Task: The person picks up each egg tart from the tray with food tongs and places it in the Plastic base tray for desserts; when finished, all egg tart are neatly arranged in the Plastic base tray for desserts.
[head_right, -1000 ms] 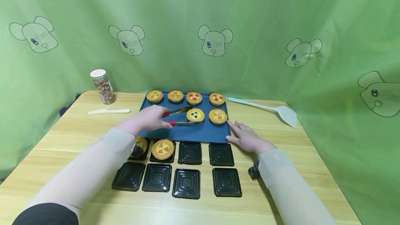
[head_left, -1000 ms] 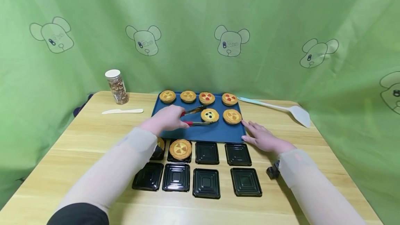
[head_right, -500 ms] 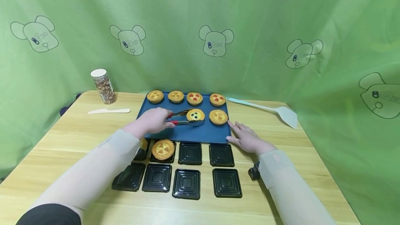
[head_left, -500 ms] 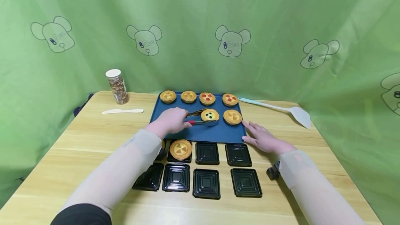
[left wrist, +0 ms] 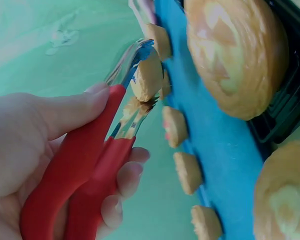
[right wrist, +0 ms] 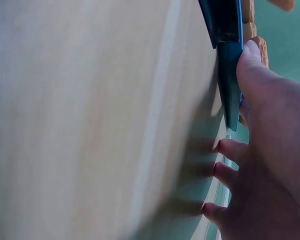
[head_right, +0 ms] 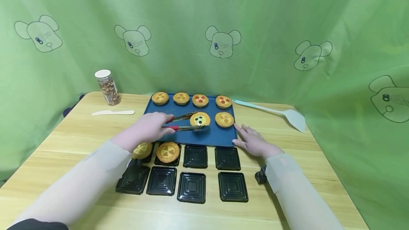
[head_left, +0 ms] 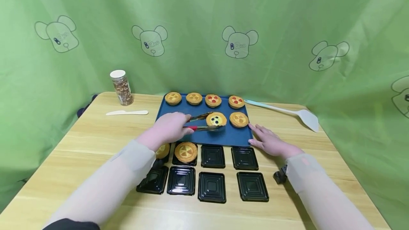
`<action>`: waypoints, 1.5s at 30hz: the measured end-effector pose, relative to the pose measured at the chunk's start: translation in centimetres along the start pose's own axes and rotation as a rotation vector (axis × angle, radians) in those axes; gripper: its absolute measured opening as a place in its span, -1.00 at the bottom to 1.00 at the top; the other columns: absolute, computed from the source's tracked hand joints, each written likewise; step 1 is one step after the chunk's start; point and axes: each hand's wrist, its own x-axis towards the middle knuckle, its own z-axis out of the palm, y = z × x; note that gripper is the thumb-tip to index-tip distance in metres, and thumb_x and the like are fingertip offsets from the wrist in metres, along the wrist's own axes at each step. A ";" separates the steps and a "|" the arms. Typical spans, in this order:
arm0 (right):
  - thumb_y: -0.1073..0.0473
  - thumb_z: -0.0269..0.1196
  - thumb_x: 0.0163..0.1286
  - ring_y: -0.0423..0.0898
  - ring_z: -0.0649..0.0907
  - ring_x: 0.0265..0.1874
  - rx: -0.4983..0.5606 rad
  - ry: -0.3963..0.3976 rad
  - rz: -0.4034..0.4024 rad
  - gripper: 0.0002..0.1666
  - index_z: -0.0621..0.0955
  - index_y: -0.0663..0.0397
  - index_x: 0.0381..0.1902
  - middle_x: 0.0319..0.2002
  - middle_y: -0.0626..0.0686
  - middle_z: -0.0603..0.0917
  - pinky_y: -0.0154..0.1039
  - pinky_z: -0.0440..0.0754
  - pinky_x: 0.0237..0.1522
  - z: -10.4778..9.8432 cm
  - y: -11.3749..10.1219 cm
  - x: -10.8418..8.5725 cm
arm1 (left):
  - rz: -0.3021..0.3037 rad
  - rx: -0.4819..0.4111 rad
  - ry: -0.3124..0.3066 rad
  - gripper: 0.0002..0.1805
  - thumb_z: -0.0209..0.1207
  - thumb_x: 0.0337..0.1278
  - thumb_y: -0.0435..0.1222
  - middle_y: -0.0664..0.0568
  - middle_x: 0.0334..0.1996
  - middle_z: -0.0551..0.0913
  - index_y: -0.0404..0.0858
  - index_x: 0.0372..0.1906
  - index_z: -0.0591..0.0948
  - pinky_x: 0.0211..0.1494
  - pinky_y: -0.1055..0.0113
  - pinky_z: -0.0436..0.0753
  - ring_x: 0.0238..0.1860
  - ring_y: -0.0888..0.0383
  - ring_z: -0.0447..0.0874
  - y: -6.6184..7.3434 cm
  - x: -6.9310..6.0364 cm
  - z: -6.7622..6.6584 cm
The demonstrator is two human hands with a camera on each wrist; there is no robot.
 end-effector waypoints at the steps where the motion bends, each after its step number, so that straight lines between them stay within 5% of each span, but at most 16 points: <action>1: -0.29 -0.04 0.54 0.47 0.01 0.41 0.004 -0.001 0.001 -0.09 0.00 0.07 0.59 0.48 0.45 -0.02 0.42 -0.06 0.31 0.1 0.3 0.1 | 0.011 0.000 0.007 -0.35 0.17 0.33 0.08 -0.05 -0.01 0.67 -0.24 0.35 0.48 -0.10 0.11 0.60 -0.17 0.08 0.62 0.1 -0.5 -0.3; 8: -0.31 -0.05 0.53 0.49 0.02 0.40 0.005 0.009 -0.007 -0.09 0.00 0.05 0.59 0.47 0.47 -0.02 0.43 -0.06 0.30 0.2 0.4 0.0 | 0.066 -0.042 0.036 -0.34 0.22 0.29 0.05 -0.06 0.09 0.65 -0.26 0.35 0.49 0.07 0.07 0.59 0.04 0.02 0.63 0.9 -4.4 -1.6; 18: -0.22 0.00 0.54 0.51 0.05 0.38 -0.005 0.013 -0.011 -0.13 0.05 0.13 0.57 0.46 0.49 0.01 0.44 -0.03 0.28 -0.4 -0.4 -0.3 | 0.119 -0.032 0.029 -0.35 0.28 0.23 0.04 -0.06 0.06 0.66 -0.27 0.30 0.54 0.00 0.07 0.62 -0.02 0.00 0.66 2.1 -8.2 -1.8; 28: -0.20 0.03 0.54 0.53 0.05 0.37 0.012 0.028 -0.027 -0.13 0.04 0.13 0.57 0.45 0.50 0.01 0.46 -0.04 0.26 -0.1 -0.2 -0.1 | 0.093 -0.039 -0.016 -0.36 0.31 0.19 0.04 -0.01 -0.09 0.71 -0.26 0.27 0.57 -0.12 0.11 0.63 -0.19 0.04 0.67 2.2 -8.6 0.0; 34: -0.23 0.00 0.55 0.51 0.03 0.38 -0.003 0.016 -0.021 -0.12 0.02 0.12 0.58 0.46 0.49 -0.01 0.44 -0.05 0.29 0.1 0.1 0.1 | 0.136 0.031 0.015 -0.38 0.30 0.18 0.09 0.09 -0.31 0.69 -0.23 0.21 0.62 -0.35 0.17 0.54 -0.41 0.16 0.58 1.9 -8.3 1.2; 45: -0.20 0.04 0.53 0.54 0.06 0.36 0.010 0.032 -0.041 -0.12 0.06 0.14 0.57 0.44 0.52 0.03 0.47 -0.02 0.26 -0.1 0.0 0.0 | 0.121 0.023 0.013 -0.30 0.31 0.13 0.13 0.08 -0.26 0.69 -0.24 0.25 0.59 -0.35 0.18 0.53 -0.38 0.17 0.58 1.6 -8.0 1.6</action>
